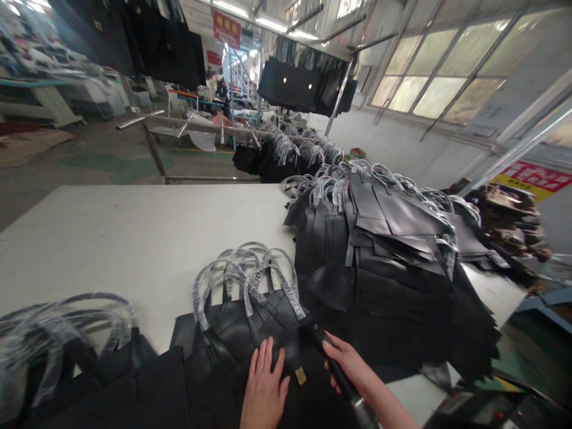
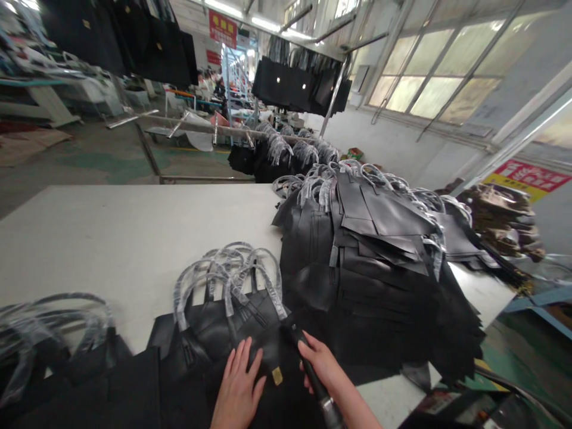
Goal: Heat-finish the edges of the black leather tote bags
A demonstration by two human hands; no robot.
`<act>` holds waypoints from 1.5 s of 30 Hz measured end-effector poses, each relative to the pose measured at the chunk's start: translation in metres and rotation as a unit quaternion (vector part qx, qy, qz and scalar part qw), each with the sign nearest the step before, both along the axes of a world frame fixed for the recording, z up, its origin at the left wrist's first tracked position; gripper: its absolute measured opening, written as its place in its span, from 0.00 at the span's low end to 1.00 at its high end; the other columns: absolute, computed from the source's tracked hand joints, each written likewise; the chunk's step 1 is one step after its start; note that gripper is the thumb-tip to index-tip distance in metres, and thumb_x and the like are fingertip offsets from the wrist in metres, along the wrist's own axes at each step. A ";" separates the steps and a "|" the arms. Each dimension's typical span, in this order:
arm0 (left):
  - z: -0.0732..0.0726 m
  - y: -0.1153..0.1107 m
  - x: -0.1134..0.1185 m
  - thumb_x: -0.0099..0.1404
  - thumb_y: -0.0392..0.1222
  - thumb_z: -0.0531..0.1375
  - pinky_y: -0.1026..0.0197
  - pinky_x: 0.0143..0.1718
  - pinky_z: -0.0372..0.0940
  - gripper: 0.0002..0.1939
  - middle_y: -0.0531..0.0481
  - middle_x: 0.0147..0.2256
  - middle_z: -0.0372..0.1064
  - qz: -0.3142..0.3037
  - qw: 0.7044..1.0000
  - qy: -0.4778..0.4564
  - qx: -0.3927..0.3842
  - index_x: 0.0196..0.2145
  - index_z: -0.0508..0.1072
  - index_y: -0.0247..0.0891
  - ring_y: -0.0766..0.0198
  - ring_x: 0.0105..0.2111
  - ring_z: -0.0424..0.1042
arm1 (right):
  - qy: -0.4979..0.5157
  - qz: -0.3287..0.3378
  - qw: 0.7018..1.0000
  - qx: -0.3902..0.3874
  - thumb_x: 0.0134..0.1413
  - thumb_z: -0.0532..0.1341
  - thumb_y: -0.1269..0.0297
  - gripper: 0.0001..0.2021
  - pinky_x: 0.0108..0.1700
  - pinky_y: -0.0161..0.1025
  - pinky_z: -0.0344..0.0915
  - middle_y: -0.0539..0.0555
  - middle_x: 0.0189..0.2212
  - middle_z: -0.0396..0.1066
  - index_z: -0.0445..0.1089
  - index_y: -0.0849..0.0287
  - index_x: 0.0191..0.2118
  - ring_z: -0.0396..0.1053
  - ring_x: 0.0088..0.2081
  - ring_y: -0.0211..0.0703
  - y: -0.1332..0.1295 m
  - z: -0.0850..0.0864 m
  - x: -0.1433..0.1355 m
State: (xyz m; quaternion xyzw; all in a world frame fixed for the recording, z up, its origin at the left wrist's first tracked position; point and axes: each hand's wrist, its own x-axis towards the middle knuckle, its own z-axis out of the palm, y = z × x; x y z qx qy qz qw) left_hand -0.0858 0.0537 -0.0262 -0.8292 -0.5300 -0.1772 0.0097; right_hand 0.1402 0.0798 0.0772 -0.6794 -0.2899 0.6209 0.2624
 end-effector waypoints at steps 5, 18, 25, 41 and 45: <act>-0.002 0.002 -0.013 0.65 0.41 0.55 0.42 0.59 0.53 0.25 0.39 0.64 0.51 -0.020 0.999 0.030 0.032 0.59 0.62 0.45 0.48 0.63 0.52 | -0.009 -0.009 0.999 0.044 0.60 0.55 0.54 0.31 0.11 0.27 0.59 0.45 0.20 0.65 0.48 0.53 0.66 0.65 0.13 0.33 0.022 0.003 0.003; 0.024 0.049 0.002 0.62 0.28 0.48 0.45 0.59 0.54 0.20 0.40 0.54 0.65 -0.049 0.986 -0.110 -0.116 0.47 0.72 0.38 0.52 0.56 0.62 | 0.009 0.048 0.999 0.024 0.58 0.56 0.55 0.32 0.10 0.27 0.58 0.46 0.20 0.66 0.49 0.55 0.66 0.64 0.12 0.33 -0.005 -0.005 0.019; 0.033 0.124 0.079 0.56 0.31 0.58 0.56 0.47 0.63 0.13 0.46 0.39 0.74 -0.087 0.874 -0.291 -0.380 0.38 0.76 0.39 0.56 0.41 0.72 | 0.011 0.055 0.997 0.059 0.51 0.61 0.52 0.35 0.12 0.27 0.59 0.45 0.22 0.66 0.54 0.55 0.64 0.62 0.12 0.30 -0.032 -0.007 0.014; 0.022 0.114 0.084 0.55 0.44 0.62 0.66 0.26 0.66 0.12 0.51 0.27 0.69 0.029 0.676 -0.499 -0.541 0.33 0.72 0.33 0.67 0.27 0.69 | 0.076 0.001 0.993 0.092 0.54 0.60 0.50 0.34 0.12 0.26 0.58 0.46 0.24 0.67 0.53 0.52 0.65 0.64 0.13 0.31 -0.008 0.021 0.026; 0.028 0.112 0.080 0.53 0.42 0.64 0.63 0.29 0.68 0.11 0.49 0.27 0.70 0.026 0.646 -0.519 -0.559 0.32 0.74 0.32 0.64 0.29 0.71 | 0.077 -0.010 0.993 0.086 0.53 0.60 0.50 0.35 0.12 0.26 0.58 0.46 0.22 0.67 0.53 0.53 0.64 0.64 0.13 0.32 -0.013 0.023 0.029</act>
